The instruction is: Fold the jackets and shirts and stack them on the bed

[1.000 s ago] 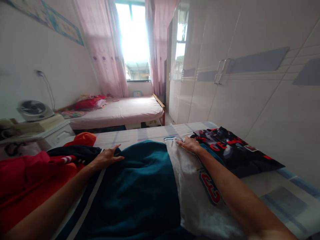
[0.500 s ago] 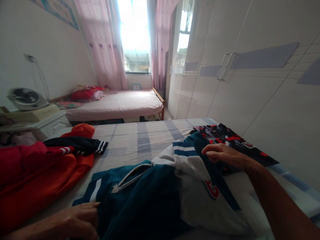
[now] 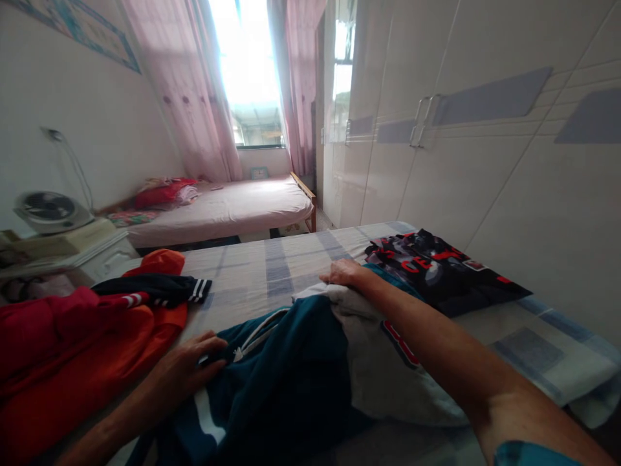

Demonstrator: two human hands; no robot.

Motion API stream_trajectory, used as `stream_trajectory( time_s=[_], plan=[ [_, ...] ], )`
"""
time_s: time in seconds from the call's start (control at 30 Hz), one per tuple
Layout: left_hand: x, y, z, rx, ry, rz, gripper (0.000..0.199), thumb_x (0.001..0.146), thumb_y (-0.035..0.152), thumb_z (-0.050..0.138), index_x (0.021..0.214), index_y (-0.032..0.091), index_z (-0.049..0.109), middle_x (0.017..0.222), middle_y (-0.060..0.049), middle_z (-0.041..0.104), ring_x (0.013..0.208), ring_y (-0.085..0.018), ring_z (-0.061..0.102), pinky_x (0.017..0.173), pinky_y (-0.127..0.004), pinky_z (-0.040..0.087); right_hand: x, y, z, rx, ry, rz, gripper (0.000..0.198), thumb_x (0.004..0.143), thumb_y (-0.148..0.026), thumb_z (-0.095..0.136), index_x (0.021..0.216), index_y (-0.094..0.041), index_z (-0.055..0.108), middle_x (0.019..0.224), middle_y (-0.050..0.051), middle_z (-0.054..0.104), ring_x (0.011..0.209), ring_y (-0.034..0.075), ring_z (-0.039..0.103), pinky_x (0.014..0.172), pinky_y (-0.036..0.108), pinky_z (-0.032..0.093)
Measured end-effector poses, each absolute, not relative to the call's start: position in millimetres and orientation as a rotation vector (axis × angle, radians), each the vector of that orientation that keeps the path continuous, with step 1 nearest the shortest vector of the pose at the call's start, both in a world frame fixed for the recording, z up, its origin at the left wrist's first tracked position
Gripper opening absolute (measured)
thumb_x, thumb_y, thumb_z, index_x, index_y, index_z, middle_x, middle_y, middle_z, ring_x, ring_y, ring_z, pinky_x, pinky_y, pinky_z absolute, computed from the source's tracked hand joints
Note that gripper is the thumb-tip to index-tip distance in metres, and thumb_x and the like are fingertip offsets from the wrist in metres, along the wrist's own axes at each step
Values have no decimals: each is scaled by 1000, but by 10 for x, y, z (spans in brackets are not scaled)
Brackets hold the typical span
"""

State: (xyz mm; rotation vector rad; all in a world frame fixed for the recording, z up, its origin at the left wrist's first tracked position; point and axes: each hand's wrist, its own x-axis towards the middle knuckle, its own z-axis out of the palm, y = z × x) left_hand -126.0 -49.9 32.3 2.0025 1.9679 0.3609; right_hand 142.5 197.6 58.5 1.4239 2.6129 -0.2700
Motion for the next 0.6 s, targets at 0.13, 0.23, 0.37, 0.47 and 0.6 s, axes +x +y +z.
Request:
stream_trajectory(
  time_s=[0.13,0.23,0.37,0.47,0.6],
  plan=[
    [-1236,-587,376,2064,1974,520,21,84,31,45,87,21,63,87,-2,59,75,-17,60,68,-29,47,1590,1893,623,1292,2560,-377,29,76,-40,55,70,-18,71,76,8,71,72,20,63,59,26,43],
    [-1286,-659,506,2067,1950,840,18,82,34,48,84,22,61,84,-1,59,73,-15,59,67,-26,47,1794,1738,859,1231,2697,-406,21,76,-29,52,79,-20,70,82,4,70,75,17,62,62,24,42],
    [-1430,-745,776,1877,2055,1191,23,77,43,50,79,23,60,77,0,59,68,-16,58,60,-24,48,2177,1485,1271,1589,3240,-173,25,81,-33,47,88,-18,66,90,6,68,79,17,59,72,27,43],
    [-1567,-712,850,1682,2207,1220,28,77,47,48,85,23,60,78,0,62,66,-17,59,58,-25,47,2438,1367,1417,2155,3391,-33,28,84,-39,46,93,-18,63,89,6,65,72,16,56,66,28,42],
    [-1738,-567,600,1595,2182,1076,40,73,55,51,91,21,62,83,-2,67,70,-20,62,61,-27,49,2596,1347,1154,2026,3235,-512,28,85,-42,44,90,-19,59,72,1,60,64,14,51,60,27,39]
  ],
)
